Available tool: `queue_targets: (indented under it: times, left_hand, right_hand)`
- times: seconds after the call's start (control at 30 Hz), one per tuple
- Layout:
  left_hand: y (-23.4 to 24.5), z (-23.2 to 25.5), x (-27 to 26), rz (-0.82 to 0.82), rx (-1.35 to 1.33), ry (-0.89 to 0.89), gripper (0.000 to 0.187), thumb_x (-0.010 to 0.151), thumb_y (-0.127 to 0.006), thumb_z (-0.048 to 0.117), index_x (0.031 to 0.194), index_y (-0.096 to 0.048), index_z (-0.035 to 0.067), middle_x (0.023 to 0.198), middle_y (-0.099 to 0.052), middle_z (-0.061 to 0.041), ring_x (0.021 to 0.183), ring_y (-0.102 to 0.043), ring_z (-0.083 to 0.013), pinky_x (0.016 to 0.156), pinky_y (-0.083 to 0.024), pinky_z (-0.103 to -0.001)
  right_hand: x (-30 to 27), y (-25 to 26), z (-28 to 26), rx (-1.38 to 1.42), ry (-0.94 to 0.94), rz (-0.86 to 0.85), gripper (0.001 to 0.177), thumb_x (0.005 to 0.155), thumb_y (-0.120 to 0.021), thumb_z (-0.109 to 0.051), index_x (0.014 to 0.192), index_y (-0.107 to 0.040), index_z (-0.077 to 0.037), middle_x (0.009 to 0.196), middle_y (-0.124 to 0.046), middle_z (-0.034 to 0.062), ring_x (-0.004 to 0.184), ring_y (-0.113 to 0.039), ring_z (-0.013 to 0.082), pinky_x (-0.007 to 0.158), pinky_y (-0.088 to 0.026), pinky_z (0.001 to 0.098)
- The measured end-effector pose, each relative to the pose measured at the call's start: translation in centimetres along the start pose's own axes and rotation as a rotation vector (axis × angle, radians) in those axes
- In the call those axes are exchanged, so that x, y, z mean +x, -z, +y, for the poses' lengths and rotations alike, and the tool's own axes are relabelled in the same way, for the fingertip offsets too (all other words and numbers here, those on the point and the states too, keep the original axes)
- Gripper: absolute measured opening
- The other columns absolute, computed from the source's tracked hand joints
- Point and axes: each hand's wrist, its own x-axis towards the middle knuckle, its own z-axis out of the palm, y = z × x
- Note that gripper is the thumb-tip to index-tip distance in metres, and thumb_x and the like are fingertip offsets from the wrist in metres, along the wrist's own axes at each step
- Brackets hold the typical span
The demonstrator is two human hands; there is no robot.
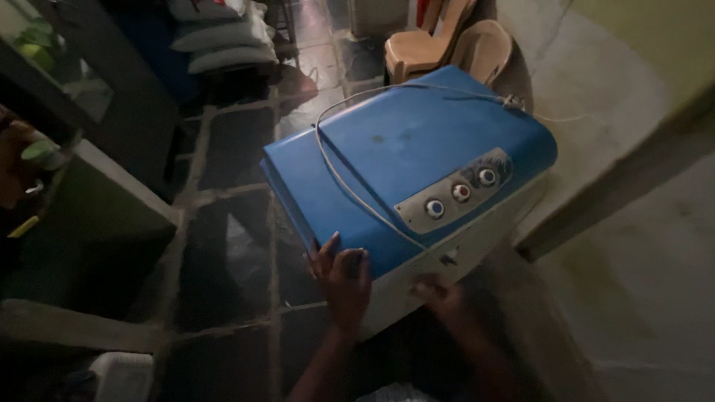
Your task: The person stacks beige plastic chairs and moves a blue air cooler across a tiled floor. They also handle a green water pump and a garden hose, placing them on a small table.
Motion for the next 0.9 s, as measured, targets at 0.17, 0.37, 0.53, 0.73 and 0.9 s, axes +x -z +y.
queue_targets:
  times: [0.17,0.37,0.53,0.73,0.9]
  left_hand:
    - [-0.8,-0.3,-0.2,0.048,0.055,-0.01,0.013,0.087,-0.077,0.021,0.092,-0.069,0.012,0.14,-0.059,-0.013,0.149,-0.036,-0.0425,0.122,-0.018,-0.071]
    - [-0.8,-0.7,-0.2,0.084,0.128,-0.06,0.023,0.088,-0.078,0.026,0.1,-0.064,0.011,0.136,-0.06,-0.012,0.145,-0.041,-0.0447,0.119,-0.025,-0.071]
    - [-0.7,-1.0,-0.5,-0.092,-0.095,0.157,0.027,0.098,-0.076,0.035,0.11,-0.063,0.014,0.145,-0.058,-0.009,0.122,-0.062,-0.0296,0.11,-0.049,-0.057]
    - [0.1,-2.3,1.5,0.091,0.121,-0.132,0.03,0.086,-0.082,0.026,0.103,-0.063,0.01,0.136,-0.061,-0.012,0.141,-0.047,-0.0427,0.117,-0.032,-0.063]
    - [0.1,-9.2,5.1,0.147,0.07,-0.27,0.025,0.095,-0.079,0.021,0.11,-0.06,0.014,0.137,-0.066,-0.008,0.136,-0.059,-0.0296,0.122,-0.04,-0.057]
  right_hand:
    - [11.1,13.7,-0.2,-0.244,0.414,0.637,0.05,0.097,-0.067,-0.044,0.131,-0.063,-0.008,0.125,-0.064,0.0166,0.112,-0.061,0.0317,0.095,-0.05,0.0446]
    - [26.3,27.0,-3.7,-0.394,0.555,0.893,0.079,0.099,-0.073,-0.057,0.153,-0.044,-0.007,0.152,-0.042,0.0293,0.137,-0.044,0.0474,0.111,-0.04,0.0584]
    - [29.1,26.8,-4.7,-0.079,0.389,0.813,0.096,0.088,-0.073,-0.065,0.159,-0.036,-0.013,0.154,-0.034,0.0259,0.135,-0.04,0.0475,0.105,-0.041,0.0599]
    - [27.3,26.5,-5.4,-0.19,0.344,0.784,0.102,0.088,-0.068,-0.075,0.16,-0.033,-0.013,0.15,-0.035,0.0284,0.131,-0.041,0.0497,0.097,-0.044,0.0637]
    - [24.8,22.8,-5.5,-0.256,0.268,0.803,0.109,0.081,-0.063,-0.081,0.158,-0.031,-0.01,0.145,-0.039,0.029,0.13,-0.044,0.0471,0.096,-0.044,0.0646]
